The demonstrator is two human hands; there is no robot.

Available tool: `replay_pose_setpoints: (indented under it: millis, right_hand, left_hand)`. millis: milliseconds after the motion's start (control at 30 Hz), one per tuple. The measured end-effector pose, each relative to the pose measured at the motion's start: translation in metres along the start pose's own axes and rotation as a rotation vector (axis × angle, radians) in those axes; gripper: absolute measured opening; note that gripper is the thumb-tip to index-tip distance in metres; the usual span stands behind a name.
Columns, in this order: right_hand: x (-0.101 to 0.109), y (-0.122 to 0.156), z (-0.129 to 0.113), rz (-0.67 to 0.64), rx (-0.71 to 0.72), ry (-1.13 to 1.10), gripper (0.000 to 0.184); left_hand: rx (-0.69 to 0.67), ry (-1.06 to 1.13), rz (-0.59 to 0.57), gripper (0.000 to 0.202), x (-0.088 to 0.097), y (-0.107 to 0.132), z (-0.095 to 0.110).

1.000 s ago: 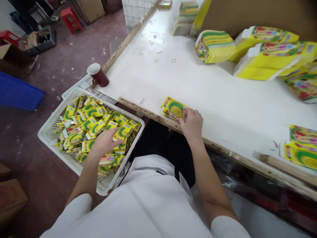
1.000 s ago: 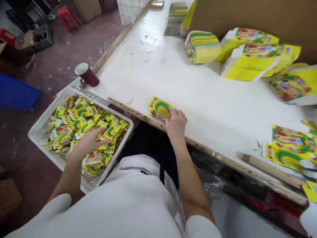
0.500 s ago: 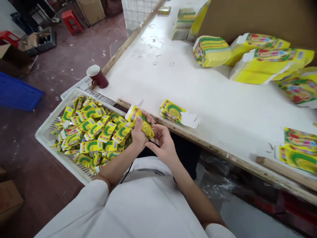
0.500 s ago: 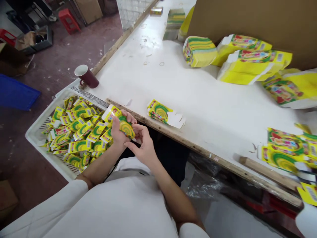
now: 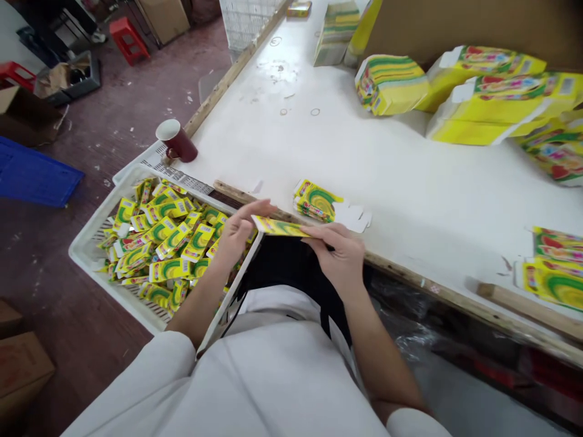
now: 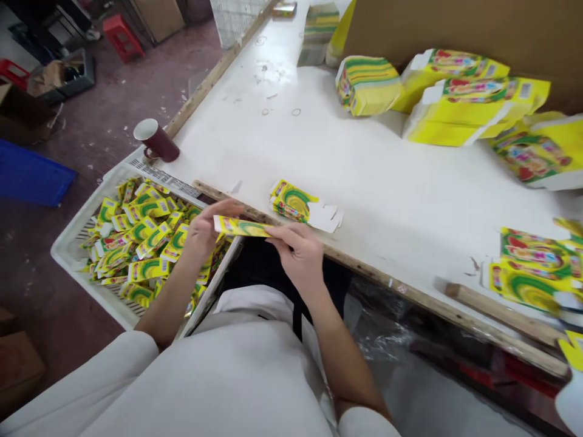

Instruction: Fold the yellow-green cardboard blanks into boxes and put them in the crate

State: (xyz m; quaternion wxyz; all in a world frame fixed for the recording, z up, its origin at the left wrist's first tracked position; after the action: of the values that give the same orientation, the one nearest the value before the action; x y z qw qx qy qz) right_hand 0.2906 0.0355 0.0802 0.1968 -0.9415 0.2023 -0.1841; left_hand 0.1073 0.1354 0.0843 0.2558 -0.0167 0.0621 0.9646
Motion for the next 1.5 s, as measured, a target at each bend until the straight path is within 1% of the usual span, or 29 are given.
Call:
replay_pose_setpoints:
  millis: [67,133,167,200,233,267,300,333,367,400,467,533,567,600,633,667,733,800,833,867,933,967,1033,1067,1133,1200,1267,1400,1500]
  right_hand:
    - [0.002,-0.002,-0.013,-0.056,0.156,0.188,0.023]
    - [-0.005,-0.001,-0.025,-0.150,0.298,0.264,0.033]
    - [-0.009,0.001,-0.030,-0.175,0.345,0.271,0.035]
    - [-0.012,0.003,-0.033,-0.169,0.367,0.266,0.034]
    - [-0.012,0.003,-0.034,-0.124,0.359,0.251,0.033]
    - [-0.010,0.004,-0.032,-0.053,0.319,0.222,0.040]
    - [-0.007,0.004,-0.028,0.025,0.255,0.172,0.052]
    - [-0.005,0.005,-0.022,0.081,0.175,0.093,0.063]
    - [-0.007,0.006,-0.014,0.097,0.085,-0.016,0.069]
    - [-0.012,0.006,-0.005,0.065,-0.012,-0.149,0.070]
    - [-0.030,0.010,0.010,-0.111,-0.217,-0.439,0.061]
    - [-0.048,0.016,0.018,-0.272,-0.375,-0.660,0.057]
    - [-0.053,0.018,0.021,-0.311,-0.420,-0.724,0.057]
    - [-0.055,0.019,0.023,-0.311,-0.440,-0.755,0.059]
    - [-0.055,0.019,0.026,-0.284,-0.440,-0.756,0.062]
    - [-0.054,0.018,0.027,-0.249,-0.422,-0.739,0.067]
    - [-0.051,0.018,0.024,-0.218,-0.333,-0.676,0.077]
    - [-0.050,0.018,0.014,-0.263,-0.181,-0.531,0.082]
    - [-0.049,0.018,0.008,-0.302,-0.091,-0.430,0.078]
    - [-0.048,0.018,0.003,-0.326,-0.004,-0.320,0.069]
    - [-0.042,0.017,-0.004,-0.305,0.126,-0.126,0.046]
    - [-0.038,0.016,-0.005,-0.272,0.164,-0.066,0.041]
    - [-0.033,0.015,-0.004,-0.239,0.193,-0.011,0.039]
    - [-0.033,0.015,-0.002,-0.263,0.198,-0.004,0.037]
    - [-0.037,0.016,0.000,-0.368,0.203,-0.005,0.035]
    - [-0.040,0.016,0.001,-0.466,0.198,-0.003,0.033]
    - [-0.038,0.014,0.000,-0.511,0.193,0.004,0.030]
    - [-0.027,0.005,-0.006,-0.581,0.206,-0.012,0.025]
    - [-0.028,0.004,-0.009,-0.641,0.200,-0.007,0.024]
  left_hand:
    - [-0.050,-0.144,-0.121,0.098,0.003,0.003,0.019]
    - [-0.049,-0.394,-0.233,0.110,-0.005,0.007,0.024]
    - [-0.037,-0.525,-0.275,0.109,-0.011,0.010,0.022]
    - [-0.024,-0.635,-0.293,0.101,-0.018,0.012,0.017]
    - [-0.016,-0.717,-0.287,0.090,-0.024,0.014,0.012]
    - [-0.020,-0.770,-0.261,0.079,-0.029,0.015,0.008]
    - [-0.037,-0.802,-0.226,0.072,-0.034,0.016,0.004]
    - [-0.071,-0.820,-0.184,0.070,-0.038,0.017,0.002]
    - [-0.114,-0.835,-0.156,0.073,-0.041,0.019,0.000]
    - [-0.164,-0.852,-0.152,0.076,-0.045,0.021,-0.001]
    - [-0.255,-0.892,-0.171,0.081,-0.052,0.024,-0.002]
    - [-0.321,-0.937,-0.194,0.080,-0.056,0.027,-0.003]
    - [-0.343,-0.953,-0.191,0.077,-0.056,0.028,-0.003]
    - [-0.356,-0.964,-0.177,0.073,-0.055,0.028,-0.003]
    - [-0.358,-0.972,-0.163,0.069,-0.054,0.027,-0.003]
    - [-0.353,-0.975,-0.154,0.064,-0.052,0.027,-0.004]
    - [-0.318,-0.949,-0.150,0.060,-0.049,0.024,-0.008]
    - [-0.294,-0.873,-0.173,0.062,-0.047,0.021,-0.013]
    - [-0.298,-0.833,-0.176,0.064,-0.046,0.019,-0.014]
    - [-0.306,-0.803,-0.165,0.066,-0.045,0.018,-0.015]
    - [-0.314,-0.791,-0.106,0.068,-0.040,0.016,-0.014]
    - [-0.306,-0.807,-0.072,0.067,-0.038,0.015,-0.013]
    - [-0.270,-0.847,-0.039,0.062,-0.033,0.014,-0.009]
    - [-0.256,-0.865,-0.044,0.059,-0.031,0.014,-0.007]
    - [-0.237,-0.894,-0.076,0.056,-0.030,0.015,-0.003]
    - [-0.222,-0.916,-0.105,0.058,-0.028,0.016,0.000]
    - [-0.197,-0.925,-0.127,0.061,-0.027,0.016,0.002]
    - [-0.130,-0.902,-0.205,0.073,-0.030,0.015,0.003]
    - [-0.141,-0.918,-0.213,0.073,-0.035,0.015,0.005]
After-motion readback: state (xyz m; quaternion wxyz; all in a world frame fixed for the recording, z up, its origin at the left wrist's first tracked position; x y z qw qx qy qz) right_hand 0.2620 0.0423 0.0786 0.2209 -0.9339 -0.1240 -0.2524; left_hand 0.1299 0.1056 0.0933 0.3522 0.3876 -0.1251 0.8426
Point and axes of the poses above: each hand's wrist, its own y-axis away from the middle knuckle, its own x-axis out of the back of the hand, z = x × y, the point moved 6 cm from there along -y, towards the middle knuckle, and after that the axes turned 9 degrees about x, right-handed, at the moved point
